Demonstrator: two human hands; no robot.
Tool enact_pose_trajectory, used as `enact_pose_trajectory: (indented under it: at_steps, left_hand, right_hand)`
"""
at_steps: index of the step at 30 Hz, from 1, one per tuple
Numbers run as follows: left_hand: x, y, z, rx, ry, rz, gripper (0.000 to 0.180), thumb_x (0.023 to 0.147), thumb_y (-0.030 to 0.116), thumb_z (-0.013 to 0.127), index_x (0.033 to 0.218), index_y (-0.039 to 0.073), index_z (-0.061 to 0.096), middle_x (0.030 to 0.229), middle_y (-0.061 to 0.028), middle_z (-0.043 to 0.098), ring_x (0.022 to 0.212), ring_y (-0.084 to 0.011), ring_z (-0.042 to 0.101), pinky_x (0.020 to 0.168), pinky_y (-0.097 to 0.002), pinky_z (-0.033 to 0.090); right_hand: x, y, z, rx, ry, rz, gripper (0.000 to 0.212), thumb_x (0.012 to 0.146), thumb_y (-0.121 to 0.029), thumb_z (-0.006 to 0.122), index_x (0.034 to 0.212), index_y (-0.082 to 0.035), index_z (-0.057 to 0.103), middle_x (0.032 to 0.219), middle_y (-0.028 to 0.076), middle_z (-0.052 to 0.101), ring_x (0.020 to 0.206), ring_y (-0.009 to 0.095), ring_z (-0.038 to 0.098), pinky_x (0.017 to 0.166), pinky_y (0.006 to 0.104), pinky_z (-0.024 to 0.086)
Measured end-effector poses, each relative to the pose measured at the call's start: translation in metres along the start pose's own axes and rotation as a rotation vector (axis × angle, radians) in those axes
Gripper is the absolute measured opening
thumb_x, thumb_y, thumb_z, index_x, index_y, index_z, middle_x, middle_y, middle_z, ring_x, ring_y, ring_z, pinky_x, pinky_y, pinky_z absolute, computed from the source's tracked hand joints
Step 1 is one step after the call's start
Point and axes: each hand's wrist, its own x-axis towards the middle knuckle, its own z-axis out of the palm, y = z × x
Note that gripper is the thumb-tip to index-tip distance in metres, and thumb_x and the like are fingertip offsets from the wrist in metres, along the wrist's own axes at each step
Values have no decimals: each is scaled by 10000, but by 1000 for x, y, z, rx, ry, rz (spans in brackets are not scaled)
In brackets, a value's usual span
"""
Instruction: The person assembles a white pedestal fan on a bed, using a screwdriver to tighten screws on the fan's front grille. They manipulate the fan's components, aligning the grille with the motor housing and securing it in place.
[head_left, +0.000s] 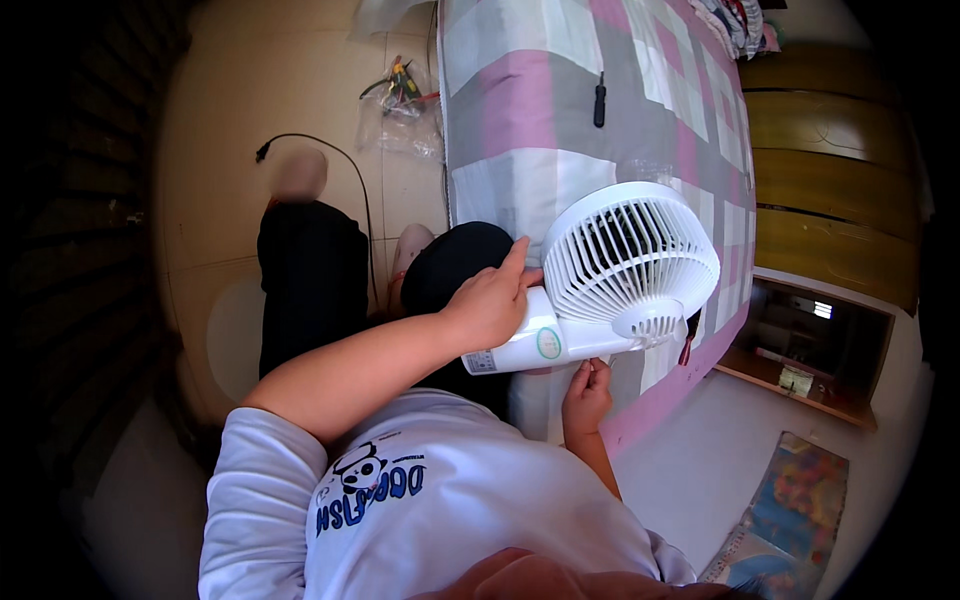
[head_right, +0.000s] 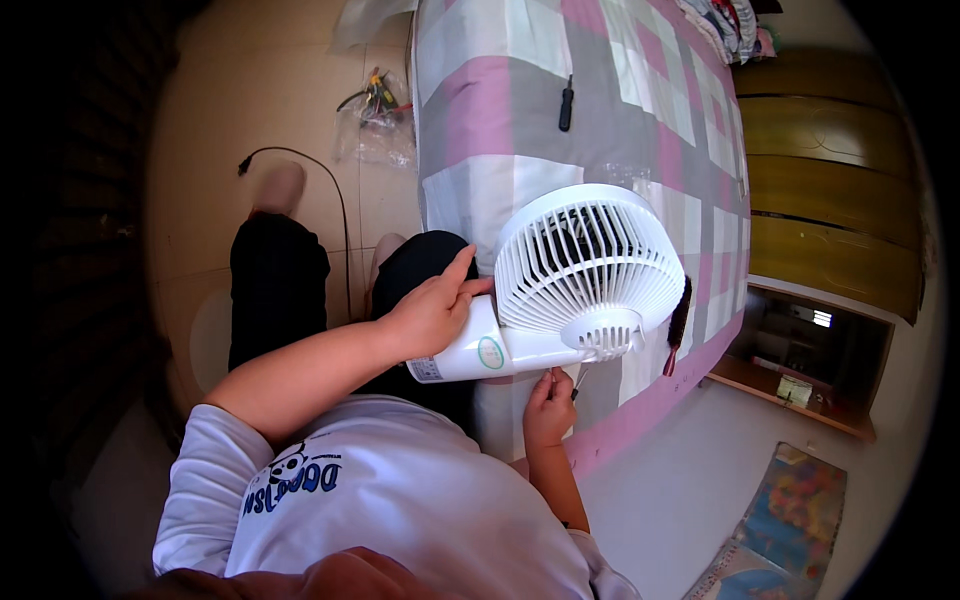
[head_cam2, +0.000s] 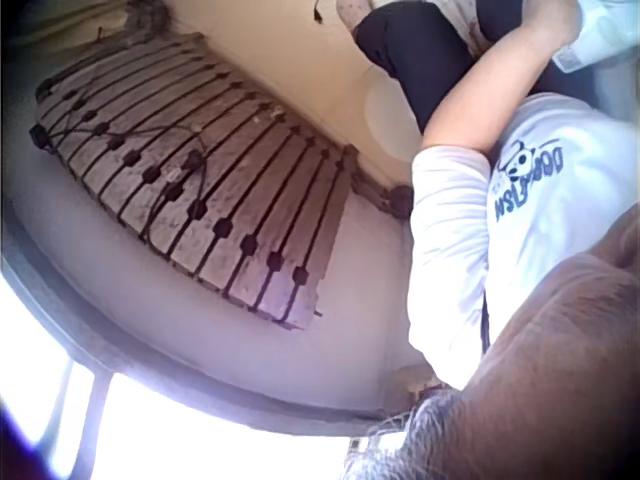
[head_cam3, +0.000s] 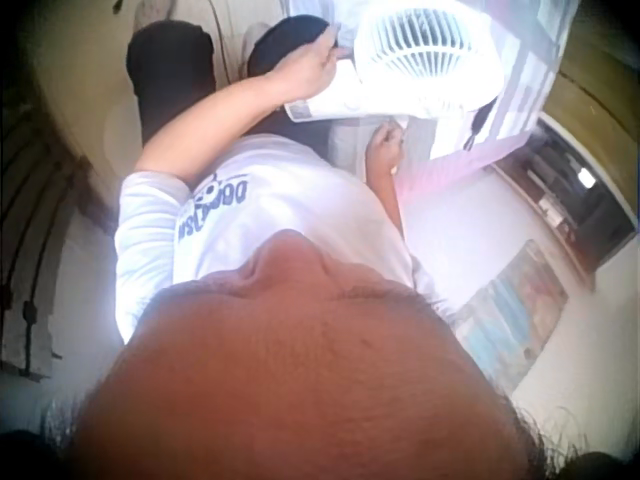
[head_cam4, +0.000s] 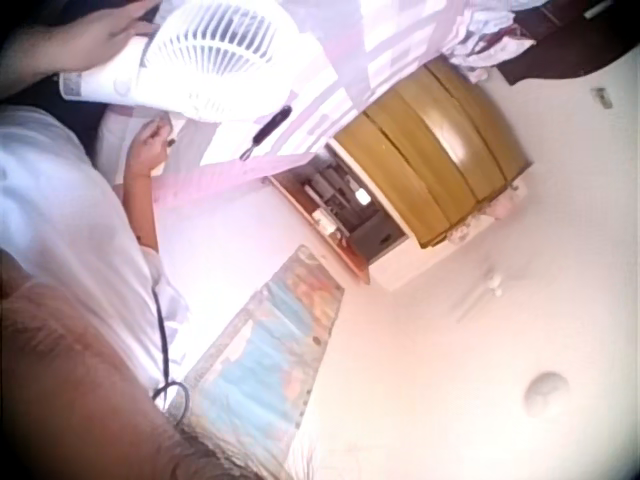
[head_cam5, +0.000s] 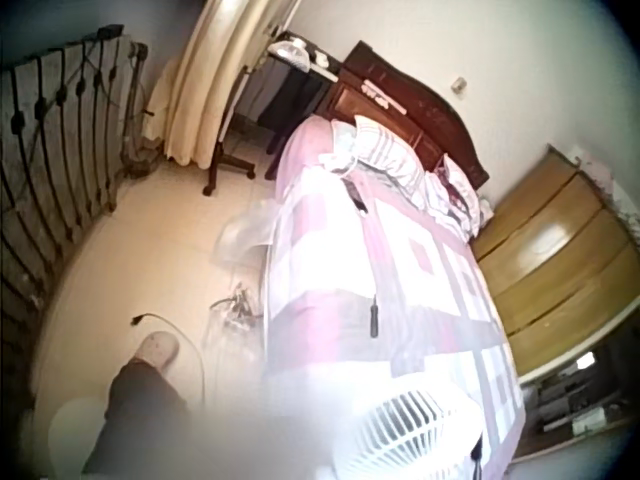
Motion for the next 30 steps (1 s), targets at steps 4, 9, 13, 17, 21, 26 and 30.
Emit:
enact_pose_trajectory:
  at_steps: [4,9,13,17,21,26,30]
  left_hand:
    - [14,0,-8,-139,-131,-78,704,910,34,383,1533,-39,62,1381,-179,561,1186,-381,559,1029,-409,426]
    - [11,15,-15,-204,-128,-112,781,893,-46,419,1572,89,59,1472,-196,449,1187,-336,546,1055,-361,390]
    - [25,29,-20,131,44,191,815,828,-90,456,1559,174,211,1368,-201,464,1226,-374,487,1066,-408,376]
    - [33,42,-21,295,84,305,725,799,-85,476,1488,116,374,1378,-205,466,1266,-398,457,1070,-440,375]
    - [31,41,-16,399,127,376,691,783,-99,477,1451,69,418,1378,-204,487,1218,-408,502,1038,-441,411]
    - [34,45,-18,580,122,400,645,806,-92,467,1437,37,426,1382,-218,490,1192,-419,520,1027,-444,426]
    - [35,59,-13,463,59,264,663,803,-107,423,1453,25,404,1364,-249,501,1217,-403,528,1024,-405,432]
  right_hand:
    - [-2,1,-3,13,-22,43,208,958,-164,615,1104,-18,642,836,123,716,674,234,689,621,344,538]
    - [-3,5,-4,12,-12,8,203,949,-159,625,1095,-21,656,832,112,717,644,208,681,599,323,535]
    - [-1,-3,-3,41,41,-47,201,934,-161,635,1098,-51,672,812,95,715,620,192,676,578,315,532]
    - [0,-2,-2,22,73,-78,210,908,-161,654,1103,-86,679,789,90,712,620,211,681,578,330,536]
    - [-1,-2,-4,81,61,-42,213,889,-165,670,1092,-102,681,785,102,712,643,251,691,591,358,543]
    - [2,-8,-10,141,135,-106,185,867,-160,687,1041,-99,691,806,106,716,673,278,694,607,373,544]
    - [0,2,4,264,220,-118,174,848,-162,700,1010,-100,698,821,96,719,682,282,690,616,374,543]
